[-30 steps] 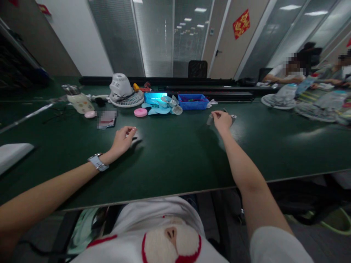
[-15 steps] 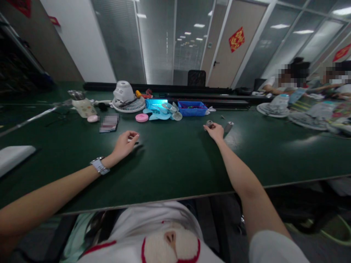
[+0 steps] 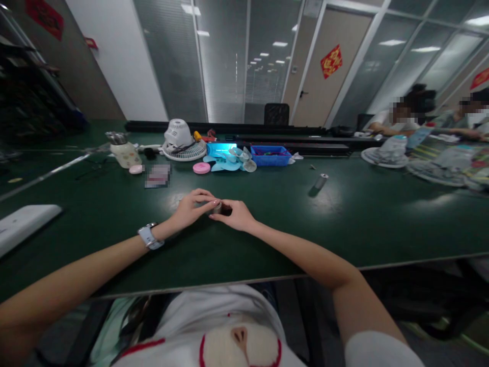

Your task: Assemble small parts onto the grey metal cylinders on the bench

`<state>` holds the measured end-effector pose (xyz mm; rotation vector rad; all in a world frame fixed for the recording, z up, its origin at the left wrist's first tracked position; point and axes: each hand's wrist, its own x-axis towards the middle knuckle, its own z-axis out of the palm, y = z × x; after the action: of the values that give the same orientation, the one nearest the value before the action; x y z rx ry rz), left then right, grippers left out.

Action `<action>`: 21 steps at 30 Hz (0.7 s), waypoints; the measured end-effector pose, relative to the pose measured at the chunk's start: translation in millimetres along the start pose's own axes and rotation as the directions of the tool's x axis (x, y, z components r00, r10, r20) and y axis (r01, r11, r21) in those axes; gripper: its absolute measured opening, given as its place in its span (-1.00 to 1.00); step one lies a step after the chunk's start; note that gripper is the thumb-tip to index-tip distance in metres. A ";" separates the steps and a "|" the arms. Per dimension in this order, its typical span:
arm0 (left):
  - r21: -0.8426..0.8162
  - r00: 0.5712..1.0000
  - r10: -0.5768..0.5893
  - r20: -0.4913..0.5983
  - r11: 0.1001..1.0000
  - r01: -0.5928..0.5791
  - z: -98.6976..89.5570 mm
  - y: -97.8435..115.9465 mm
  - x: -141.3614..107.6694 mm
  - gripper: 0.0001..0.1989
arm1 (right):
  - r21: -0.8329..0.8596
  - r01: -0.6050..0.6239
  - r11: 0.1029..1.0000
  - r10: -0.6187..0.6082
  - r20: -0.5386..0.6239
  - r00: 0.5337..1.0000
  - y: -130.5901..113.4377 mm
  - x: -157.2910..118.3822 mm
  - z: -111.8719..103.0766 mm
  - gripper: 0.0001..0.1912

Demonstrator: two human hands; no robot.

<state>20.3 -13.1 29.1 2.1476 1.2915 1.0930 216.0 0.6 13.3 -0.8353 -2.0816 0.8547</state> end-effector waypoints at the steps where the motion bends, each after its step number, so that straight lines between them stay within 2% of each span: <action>1: -0.012 1.000 -0.009 0.003 1.000 0.009 -0.7 -1.7 2.2 -0.66 | 0.004 0.008 1.000 -0.008 -0.002 1.000 0.3 -0.5 -0.9 -0.67; 6: 0.025 1.000 0.020 0.016 0.999 -0.020 -5.4 3.9 9.0 -0.72 | -0.020 0.007 1.000 -0.007 0.004 1.000 2.8 0.9 -4.0 -0.64; 10: 0.081 0.992 0.028 -0.126 0.997 -0.018 -11.1 9.9 11.3 -0.74 | -0.014 -0.005 1.000 0.005 -0.004 1.000 5.5 1.6 -0.5 -0.62; 12: 0.083 0.980 -0.004 -0.198 0.996 0.020 -15.0 4.3 12.4 -0.72 | 0.003 -0.019 1.000 0.019 -0.014 1.000 4.6 0.5 2.0 -0.60; 14: 0.088 0.976 -0.045 -0.214 0.994 0.065 -18.1 -7.3 12.3 -0.71 | 0.014 -0.027 1.000 0.028 -0.029 0.999 3.1 -0.6 2.1 -0.58; 16: 0.087 0.991 -0.083 -0.102 0.992 0.092 -18.8 -21.5 10.5 -0.72 | 0.001 -0.034 0.999 0.034 -0.069 0.997 4.7 -0.2 -5.0 -0.57; 18: 0.099 0.992 -0.124 0.023 0.988 0.121 -17.0 -33.7 7.2 -0.72 | -0.039 -0.055 0.998 0.049 -0.160 0.986 13.8 2.5 -24.4 -0.57; 20: 0.129 0.988 -0.122 0.099 0.986 0.108 -13.7 -40.4 3.9 -0.72 | -0.100 -0.107 0.989 0.072 -0.303 0.950 32.4 6.6 -57.6 -0.59; 21: 0.138 0.987 -0.114 0.116 0.986 0.098 -12.0 -41.6 2.6 -0.73 | -0.138 -0.156 0.978 0.092 -0.385 0.918 44.9 8.4 -78.2 -0.60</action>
<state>-11.5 8.9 9.5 2.1748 1.4381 0.8397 286.9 56.1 22.3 -1.1359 -1.7876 0.5347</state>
